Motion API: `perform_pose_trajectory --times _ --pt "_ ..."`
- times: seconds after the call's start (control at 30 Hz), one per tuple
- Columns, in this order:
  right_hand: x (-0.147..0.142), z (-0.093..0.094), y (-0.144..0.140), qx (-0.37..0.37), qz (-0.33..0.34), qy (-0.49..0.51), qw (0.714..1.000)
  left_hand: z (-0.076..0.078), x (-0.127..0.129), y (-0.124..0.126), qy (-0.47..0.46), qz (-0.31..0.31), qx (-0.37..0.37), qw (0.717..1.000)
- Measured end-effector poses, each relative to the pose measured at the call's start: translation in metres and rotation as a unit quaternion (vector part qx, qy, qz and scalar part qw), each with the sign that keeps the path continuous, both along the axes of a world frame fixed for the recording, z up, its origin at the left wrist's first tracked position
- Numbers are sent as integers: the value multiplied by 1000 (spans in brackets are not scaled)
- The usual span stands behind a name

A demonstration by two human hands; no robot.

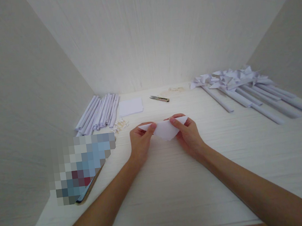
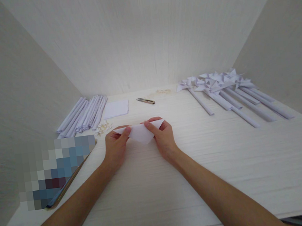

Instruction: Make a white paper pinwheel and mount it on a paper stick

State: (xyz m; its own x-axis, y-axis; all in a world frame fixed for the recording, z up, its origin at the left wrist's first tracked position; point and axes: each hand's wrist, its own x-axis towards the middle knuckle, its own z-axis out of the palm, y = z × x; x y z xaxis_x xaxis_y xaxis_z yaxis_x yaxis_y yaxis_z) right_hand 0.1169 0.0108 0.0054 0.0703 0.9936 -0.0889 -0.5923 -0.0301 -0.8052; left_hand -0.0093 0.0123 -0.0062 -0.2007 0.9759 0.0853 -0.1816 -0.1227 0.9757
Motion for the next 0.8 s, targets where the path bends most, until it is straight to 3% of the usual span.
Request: perform_pose_trajectory --times 0.8 --pt "1 -3 0 19 -1 -34 999 0 1 1 -51 4 -14 999"
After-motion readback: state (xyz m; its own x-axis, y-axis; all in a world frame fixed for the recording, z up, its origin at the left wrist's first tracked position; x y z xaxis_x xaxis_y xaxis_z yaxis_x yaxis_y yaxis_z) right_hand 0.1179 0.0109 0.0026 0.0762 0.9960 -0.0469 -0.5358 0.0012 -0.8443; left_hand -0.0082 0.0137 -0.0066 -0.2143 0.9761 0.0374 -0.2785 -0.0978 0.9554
